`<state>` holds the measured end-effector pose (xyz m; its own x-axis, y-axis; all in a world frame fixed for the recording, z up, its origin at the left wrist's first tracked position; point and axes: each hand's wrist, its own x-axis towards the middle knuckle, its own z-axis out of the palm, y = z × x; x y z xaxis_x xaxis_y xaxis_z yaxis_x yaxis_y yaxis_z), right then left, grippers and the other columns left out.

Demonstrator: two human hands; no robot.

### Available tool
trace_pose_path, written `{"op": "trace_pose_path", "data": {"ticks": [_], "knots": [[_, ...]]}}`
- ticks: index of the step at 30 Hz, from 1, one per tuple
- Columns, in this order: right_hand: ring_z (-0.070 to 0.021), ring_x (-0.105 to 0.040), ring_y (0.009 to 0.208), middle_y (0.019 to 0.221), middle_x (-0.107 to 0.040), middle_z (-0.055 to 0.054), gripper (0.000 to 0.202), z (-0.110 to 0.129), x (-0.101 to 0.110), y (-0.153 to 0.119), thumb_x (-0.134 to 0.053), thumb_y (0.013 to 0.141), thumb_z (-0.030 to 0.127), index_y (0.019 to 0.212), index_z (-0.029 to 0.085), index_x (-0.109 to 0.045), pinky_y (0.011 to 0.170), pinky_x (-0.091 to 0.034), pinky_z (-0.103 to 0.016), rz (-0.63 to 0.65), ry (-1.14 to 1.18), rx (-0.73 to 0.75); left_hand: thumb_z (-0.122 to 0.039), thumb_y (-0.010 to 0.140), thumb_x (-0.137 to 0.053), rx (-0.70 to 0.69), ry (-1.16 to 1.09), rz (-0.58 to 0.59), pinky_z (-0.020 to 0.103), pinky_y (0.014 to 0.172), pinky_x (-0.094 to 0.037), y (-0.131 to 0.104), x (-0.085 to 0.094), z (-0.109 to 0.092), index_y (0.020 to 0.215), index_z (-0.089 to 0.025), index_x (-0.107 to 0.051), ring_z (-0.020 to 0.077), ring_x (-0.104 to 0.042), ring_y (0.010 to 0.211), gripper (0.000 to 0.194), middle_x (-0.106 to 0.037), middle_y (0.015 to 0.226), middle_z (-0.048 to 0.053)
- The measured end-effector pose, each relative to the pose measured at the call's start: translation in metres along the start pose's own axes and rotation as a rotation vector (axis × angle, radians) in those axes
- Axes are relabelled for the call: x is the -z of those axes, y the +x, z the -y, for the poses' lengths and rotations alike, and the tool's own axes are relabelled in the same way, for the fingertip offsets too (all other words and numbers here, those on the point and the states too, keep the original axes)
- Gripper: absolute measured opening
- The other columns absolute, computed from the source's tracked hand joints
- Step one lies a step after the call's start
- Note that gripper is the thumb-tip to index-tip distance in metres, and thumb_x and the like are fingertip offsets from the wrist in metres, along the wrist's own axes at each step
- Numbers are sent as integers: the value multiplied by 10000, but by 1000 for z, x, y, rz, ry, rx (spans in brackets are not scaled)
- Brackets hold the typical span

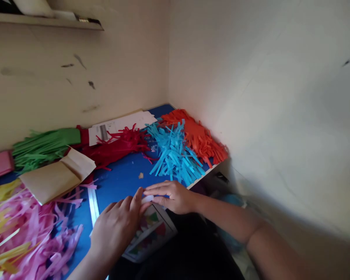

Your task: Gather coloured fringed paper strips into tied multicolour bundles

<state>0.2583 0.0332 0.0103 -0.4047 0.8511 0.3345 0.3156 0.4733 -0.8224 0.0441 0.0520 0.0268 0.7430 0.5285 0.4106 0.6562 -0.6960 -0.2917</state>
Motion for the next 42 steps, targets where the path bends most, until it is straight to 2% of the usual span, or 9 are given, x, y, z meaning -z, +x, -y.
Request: {"op": "trace_pose_path", "data": {"ticks": [2, 6, 8, 16, 22, 28, 33, 38, 42], "knots": [[-166, -616, 1196, 1257, -671, -113, 294, 0, 1, 1, -548, 954, 240, 1194, 141, -687, 1047, -454, -298, -18, 63, -8, -407, 982, -423, 19, -8, 29, 340, 580, -427, 2, 1, -2, 1179, -141, -639, 223, -645, 578, 396, -690, 712, 46], [-167, -668, 1085, 1153, -712, -113, 285, 2, 6, 6, -591, 919, 214, 1162, 120, -707, 978, -496, -279, -10, 165, -55, -394, 994, -374, 66, -102, 94, 325, 572, -412, 7, 9, -4, 911, -216, -676, 201, -636, 572, 360, -656, 674, 12], [-162, -666, 1086, 1145, -717, -99, 279, 3, 8, 7, -595, 913, 199, 1159, 137, -710, 977, -492, -275, -2, 174, -68, -390, 1001, -339, 94, -148, 118, 321, 548, -402, 9, 13, -4, 853, -235, -667, 201, -638, 565, 392, -653, 662, 2], [-168, -651, 1142, 1188, -711, -94, 279, 6, 9, 5, -552, 949, 233, 1169, 154, -704, 1010, -471, -288, 36, 63, -23, -430, 994, -341, 257, -240, 258, 274, 461, -377, 6, 18, -6, 1068, -270, -686, 186, -698, 631, 388, -764, 903, 13], [-139, -705, 992, 1046, -757, -30, 191, 18, 13, 7, -591, 926, 203, 1066, 193, -720, 889, -511, -231, 0, 80, -144, -407, 985, -385, 184, -211, 128, 265, 467, -382, 0, 15, -8, 1187, -265, -667, 172, -687, 607, 375, -761, 813, 20], [-151, -711, 941, 980, -764, -37, 143, 21, 12, 1, -650, 874, 214, 994, 181, -720, 844, -513, -241, -13, 72, -124, -380, 998, -370, 56, -203, -11, 286, 544, -472, -2, 14, -6, 1131, -196, -685, 180, -693, 622, 388, -764, 835, 37], [-173, -705, 984, 997, -761, -38, 214, 11, 5, -3, -758, 790, 234, 996, 205, -706, 916, -500, -293, 2, 11, -57, -372, 981, -421, 50, -307, -5, 287, 619, -519, -6, 14, -5, 1168, -208, -669, 187, -711, 699, 352, -768, 875, 41], [-165, -699, 1002, 1014, -761, -44, 217, 10, 1, -3, -723, 837, 224, 1051, 207, -691, 938, -485, -299, 9, -28, -37, -416, 985, -371, 176, -405, 97, 255, 537, -506, -6, 18, -3, 1152, -282, -691, 168, -716, 682, 385, -772, 909, 15], [-145, -699, 966, 1019, -759, -25, 222, 15, 4, -1, -716, 849, 197, 1067, 216, -681, 922, -467, -277, 39, -62, -46, -426, 989, -362, 175, -488, 143, 234, 542, -510, -5, 19, 4, 1146, -300, -692, 154, -724, 706, 387, -774, 940, -5]]}}
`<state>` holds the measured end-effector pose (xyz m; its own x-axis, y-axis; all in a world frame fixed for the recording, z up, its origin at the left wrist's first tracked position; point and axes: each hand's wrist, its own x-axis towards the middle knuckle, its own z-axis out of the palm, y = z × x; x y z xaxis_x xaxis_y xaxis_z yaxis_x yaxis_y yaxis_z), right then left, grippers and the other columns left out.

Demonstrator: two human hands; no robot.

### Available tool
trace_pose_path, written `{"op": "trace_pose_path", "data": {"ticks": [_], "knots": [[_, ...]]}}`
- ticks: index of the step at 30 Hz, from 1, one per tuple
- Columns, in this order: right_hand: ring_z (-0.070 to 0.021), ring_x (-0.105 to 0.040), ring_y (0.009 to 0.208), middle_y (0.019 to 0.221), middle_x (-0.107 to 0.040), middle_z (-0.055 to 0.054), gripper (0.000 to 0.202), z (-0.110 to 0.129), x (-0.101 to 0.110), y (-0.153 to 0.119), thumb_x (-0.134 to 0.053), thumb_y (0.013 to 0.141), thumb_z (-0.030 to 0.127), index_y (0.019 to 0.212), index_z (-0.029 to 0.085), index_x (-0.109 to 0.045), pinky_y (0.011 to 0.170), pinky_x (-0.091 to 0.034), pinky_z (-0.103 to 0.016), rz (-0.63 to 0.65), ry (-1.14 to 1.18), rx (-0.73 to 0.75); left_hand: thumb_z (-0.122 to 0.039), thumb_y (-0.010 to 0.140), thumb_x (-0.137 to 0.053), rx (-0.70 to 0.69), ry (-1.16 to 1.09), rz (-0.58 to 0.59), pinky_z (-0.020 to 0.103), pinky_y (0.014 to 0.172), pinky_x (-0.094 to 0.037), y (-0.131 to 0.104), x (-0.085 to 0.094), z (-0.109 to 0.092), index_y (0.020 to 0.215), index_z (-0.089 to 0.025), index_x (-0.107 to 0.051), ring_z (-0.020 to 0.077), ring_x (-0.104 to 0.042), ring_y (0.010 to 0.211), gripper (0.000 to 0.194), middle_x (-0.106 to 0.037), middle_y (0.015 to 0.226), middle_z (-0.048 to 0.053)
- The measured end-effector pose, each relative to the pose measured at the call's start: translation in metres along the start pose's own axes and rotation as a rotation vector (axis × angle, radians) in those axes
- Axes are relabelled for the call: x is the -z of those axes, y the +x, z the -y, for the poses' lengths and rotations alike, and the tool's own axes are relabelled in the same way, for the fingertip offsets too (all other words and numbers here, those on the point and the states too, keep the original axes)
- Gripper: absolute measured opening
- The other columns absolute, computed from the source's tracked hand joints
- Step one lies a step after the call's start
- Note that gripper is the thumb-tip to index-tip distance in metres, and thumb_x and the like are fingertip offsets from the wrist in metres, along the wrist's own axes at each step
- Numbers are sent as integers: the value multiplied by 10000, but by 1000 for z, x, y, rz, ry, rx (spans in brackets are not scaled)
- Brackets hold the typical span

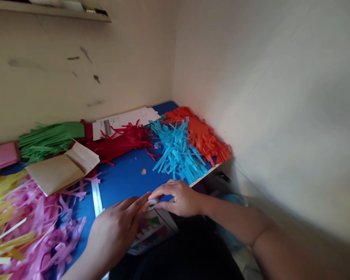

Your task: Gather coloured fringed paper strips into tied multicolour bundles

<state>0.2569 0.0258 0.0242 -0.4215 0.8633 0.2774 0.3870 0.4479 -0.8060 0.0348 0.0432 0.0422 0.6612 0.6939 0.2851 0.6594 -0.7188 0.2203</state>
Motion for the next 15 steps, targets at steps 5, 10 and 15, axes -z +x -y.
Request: {"op": "trace_pose_path", "data": {"ticks": [5, 10, 15], "knots": [[-126, -700, 921, 998, -757, -5, 256, 5, 1, -1, -697, 851, 157, 1096, 222, -655, 936, -443, -274, 8, -35, -7, -412, 1000, -333, -87, 24, 19, 240, 544, -521, 1, 3, 7, 1141, -280, -690, 157, -728, 696, 406, -779, 926, 4], [-144, -706, 934, 999, -753, -36, 389, 9, -9, -8, -783, 770, 188, 1114, 176, -601, 880, -468, -252, -134, 30, -34, -369, 998, -373, -143, 50, -55, 235, 527, -509, -3, 5, 4, 1230, -273, -628, 145, -713, 652, 358, -767, 853, -6], [-142, -712, 926, 937, -761, -12, 358, 9, -17, -11, -776, 807, 234, 1095, 200, -567, 914, -428, -280, -121, 4, -49, -366, 997, -379, -201, 57, -70, 230, 520, -504, -5, 8, 5, 1299, -297, -560, 133, -712, 646, 359, -762, 835, -25]]}}
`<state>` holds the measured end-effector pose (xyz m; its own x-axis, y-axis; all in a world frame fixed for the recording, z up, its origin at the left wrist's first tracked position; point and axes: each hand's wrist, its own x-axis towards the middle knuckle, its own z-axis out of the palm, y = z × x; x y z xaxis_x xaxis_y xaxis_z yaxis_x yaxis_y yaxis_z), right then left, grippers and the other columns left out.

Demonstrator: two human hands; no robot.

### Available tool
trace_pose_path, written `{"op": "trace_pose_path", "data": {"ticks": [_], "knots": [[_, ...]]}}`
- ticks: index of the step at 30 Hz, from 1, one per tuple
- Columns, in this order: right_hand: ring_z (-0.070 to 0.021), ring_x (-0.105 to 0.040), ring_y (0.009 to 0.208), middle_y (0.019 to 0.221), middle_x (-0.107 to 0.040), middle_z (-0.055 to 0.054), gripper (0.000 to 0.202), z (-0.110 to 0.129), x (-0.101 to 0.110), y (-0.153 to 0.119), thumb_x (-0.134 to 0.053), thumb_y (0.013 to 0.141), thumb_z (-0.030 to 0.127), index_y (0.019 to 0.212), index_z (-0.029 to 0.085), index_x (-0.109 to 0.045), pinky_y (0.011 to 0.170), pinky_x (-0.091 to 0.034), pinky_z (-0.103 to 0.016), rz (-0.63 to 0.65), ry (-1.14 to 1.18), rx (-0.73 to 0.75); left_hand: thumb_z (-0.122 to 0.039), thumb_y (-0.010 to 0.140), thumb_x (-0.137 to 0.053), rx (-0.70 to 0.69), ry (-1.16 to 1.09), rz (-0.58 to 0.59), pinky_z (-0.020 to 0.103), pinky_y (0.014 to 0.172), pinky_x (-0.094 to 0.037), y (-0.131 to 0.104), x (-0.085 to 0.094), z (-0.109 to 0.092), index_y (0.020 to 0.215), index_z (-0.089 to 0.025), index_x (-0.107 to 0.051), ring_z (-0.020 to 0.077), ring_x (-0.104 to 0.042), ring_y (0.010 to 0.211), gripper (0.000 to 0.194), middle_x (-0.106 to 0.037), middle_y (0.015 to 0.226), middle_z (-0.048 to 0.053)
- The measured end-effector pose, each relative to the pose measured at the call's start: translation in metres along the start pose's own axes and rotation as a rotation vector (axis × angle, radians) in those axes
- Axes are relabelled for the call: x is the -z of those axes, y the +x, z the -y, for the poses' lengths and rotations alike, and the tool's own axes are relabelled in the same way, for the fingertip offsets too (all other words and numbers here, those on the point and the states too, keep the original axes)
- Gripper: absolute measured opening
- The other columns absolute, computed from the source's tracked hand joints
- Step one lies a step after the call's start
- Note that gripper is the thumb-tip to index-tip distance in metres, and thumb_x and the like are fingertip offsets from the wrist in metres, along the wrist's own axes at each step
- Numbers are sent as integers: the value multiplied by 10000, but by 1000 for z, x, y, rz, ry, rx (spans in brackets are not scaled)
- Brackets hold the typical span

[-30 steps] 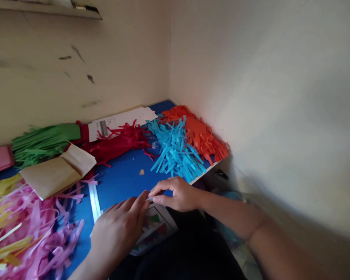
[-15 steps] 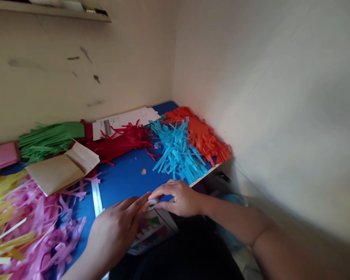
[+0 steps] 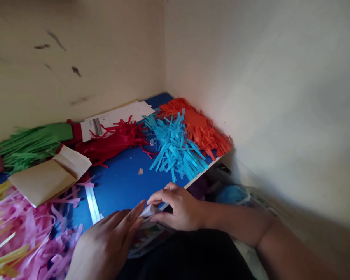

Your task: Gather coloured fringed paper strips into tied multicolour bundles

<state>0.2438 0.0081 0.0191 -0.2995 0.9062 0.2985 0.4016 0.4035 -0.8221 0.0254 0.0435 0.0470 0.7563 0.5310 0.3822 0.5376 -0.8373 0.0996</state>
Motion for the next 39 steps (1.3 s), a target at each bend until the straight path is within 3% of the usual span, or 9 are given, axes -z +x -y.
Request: {"op": "trace_pose_path", "data": {"ticks": [7, 12, 18, 21, 25, 33, 39], "knots": [[-134, -719, 873, 939, -758, 12, 341, 1, 2, 1, -766, 826, 286, 1042, 215, -512, 942, -394, -304, 81, -9, -55, -351, 988, -388, -76, -18, 88, 218, 554, -505, -3, 5, 10, 1275, -253, -577, 126, -698, 653, 358, -751, 817, -11], [-99, -701, 736, 927, -767, 36, 251, 0, 1, 0, -741, 855, 307, 971, 222, -537, 912, -383, -295, 78, -26, 15, -349, 1009, -347, -114, -53, 45, 190, 559, -489, 3, 10, 9, 1189, -225, -617, 96, -685, 632, 347, -738, 753, -25], [-99, -720, 847, 983, -764, 26, 176, -2, -4, -5, -739, 855, 249, 939, 224, -587, 860, -369, -272, -76, 2, 103, -379, 1010, -340, -140, 23, 84, 204, 561, -486, 2, 7, 8, 1239, -198, -591, 105, -683, 642, 384, -737, 773, -8], [-101, -710, 948, 1015, -759, 17, 124, -1, -3, -5, -717, 870, 223, 907, 221, -599, 868, -361, -264, -73, 34, 101, -353, 1009, -345, -144, 22, 91, 209, 552, -479, 1, 7, 7, 1267, -196, -572, 106, -675, 629, 377, -731, 771, -4], [-103, -701, 974, 999, -760, 13, 93, 0, -2, -3, -704, 875, 226, 893, 224, -613, 890, -367, -257, -21, 55, 37, -348, 1010, -340, -127, -18, 101, 210, 567, -494, 4, 10, 5, 1289, -200, -559, 113, -677, 638, 384, -729, 787, 1], [-108, -708, 951, 975, -763, 19, 153, -1, -2, -4, -746, 843, 231, 894, 224, -602, 906, -367, -260, -33, 61, 13, -295, 1009, -353, -44, -216, 217, 152, 566, -501, 15, 18, 6, 1331, -270, -535, 81, -668, 651, 370, -715, 806, -28], [-112, -717, 876, 937, -763, 26, 148, -2, 0, -4, -733, 858, 241, 909, 222, -595, 876, -376, -271, -44, 26, 60, -295, 1005, -375, 3, -264, 214, 163, 552, -496, 13, 14, 8, 1369, -287, -508, 89, -668, 637, 388, -713, 800, -23]]}}
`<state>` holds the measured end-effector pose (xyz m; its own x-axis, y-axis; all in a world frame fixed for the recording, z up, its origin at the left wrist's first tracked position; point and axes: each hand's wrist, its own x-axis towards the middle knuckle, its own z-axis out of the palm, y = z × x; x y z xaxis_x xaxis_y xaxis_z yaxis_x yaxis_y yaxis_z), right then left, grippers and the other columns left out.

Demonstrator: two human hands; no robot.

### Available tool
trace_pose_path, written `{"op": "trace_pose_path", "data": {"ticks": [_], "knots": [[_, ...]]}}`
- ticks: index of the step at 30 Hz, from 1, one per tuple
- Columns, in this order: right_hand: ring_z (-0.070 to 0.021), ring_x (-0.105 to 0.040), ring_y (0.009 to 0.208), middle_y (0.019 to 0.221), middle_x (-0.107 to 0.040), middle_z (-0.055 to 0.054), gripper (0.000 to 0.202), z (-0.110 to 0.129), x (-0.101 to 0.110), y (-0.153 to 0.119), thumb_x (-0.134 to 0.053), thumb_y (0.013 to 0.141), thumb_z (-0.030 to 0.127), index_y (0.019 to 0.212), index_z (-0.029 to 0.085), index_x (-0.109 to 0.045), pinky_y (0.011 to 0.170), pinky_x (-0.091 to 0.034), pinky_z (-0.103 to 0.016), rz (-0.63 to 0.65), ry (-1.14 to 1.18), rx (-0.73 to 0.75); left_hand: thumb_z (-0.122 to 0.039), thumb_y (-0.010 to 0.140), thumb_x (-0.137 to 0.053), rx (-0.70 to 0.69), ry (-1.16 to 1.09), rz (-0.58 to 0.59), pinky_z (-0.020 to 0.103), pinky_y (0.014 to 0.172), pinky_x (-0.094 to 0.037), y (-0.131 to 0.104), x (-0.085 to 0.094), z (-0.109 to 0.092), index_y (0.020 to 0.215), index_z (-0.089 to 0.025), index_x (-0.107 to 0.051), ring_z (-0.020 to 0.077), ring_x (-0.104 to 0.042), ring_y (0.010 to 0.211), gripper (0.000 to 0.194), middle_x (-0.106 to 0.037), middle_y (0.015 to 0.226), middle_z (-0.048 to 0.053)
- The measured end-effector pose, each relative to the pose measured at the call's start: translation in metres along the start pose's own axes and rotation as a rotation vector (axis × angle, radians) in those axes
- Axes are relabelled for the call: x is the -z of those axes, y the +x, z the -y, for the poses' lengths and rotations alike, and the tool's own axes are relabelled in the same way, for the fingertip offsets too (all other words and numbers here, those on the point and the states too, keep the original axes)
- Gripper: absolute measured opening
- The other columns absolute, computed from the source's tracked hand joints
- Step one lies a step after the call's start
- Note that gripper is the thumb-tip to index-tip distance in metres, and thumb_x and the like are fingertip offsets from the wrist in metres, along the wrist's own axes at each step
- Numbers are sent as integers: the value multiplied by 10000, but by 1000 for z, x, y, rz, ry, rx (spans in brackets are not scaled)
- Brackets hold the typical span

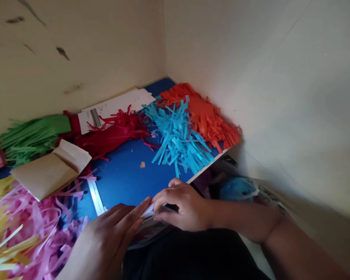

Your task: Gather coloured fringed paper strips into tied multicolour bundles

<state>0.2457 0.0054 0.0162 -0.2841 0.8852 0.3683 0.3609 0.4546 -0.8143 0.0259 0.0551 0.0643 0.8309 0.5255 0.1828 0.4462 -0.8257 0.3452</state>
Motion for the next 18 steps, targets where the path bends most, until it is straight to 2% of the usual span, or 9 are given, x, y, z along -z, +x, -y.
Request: {"op": "trace_pose_path", "data": {"ticks": [5, 14, 18], "knots": [[-107, -706, 787, 930, -764, 26, 197, 1, 2, 0, -743, 853, 269, 944, 220, -576, 868, -386, -281, -6, -12, -2, -316, 1010, -369, -13, 9, -1, 156, 530, -486, 1, 4, -3, 1396, -303, -484, 84, -665, 614, 402, -712, 782, -25], [-92, -705, 803, 988, -759, 26, 181, -2, -1, -2, -695, 896, 284, 984, 220, -552, 854, -363, -288, -20, -47, 71, -278, 1007, -347, -63, 68, -40, 176, 549, -496, -2, 2, -4, 1399, -275, -481, 102, -659, 649, 414, -716, 806, -9], [-95, -693, 960, 1041, -754, 11, 107, -2, 0, -1, -593, 970, 301, 1054, 236, -604, 859, -345, -292, 47, -127, 112, -337, 1002, -370, -79, 146, -60, 193, 556, -492, -4, 0, -5, 1333, -199, -538, 108, -666, 655, 396, -714, 809, 9]]}}
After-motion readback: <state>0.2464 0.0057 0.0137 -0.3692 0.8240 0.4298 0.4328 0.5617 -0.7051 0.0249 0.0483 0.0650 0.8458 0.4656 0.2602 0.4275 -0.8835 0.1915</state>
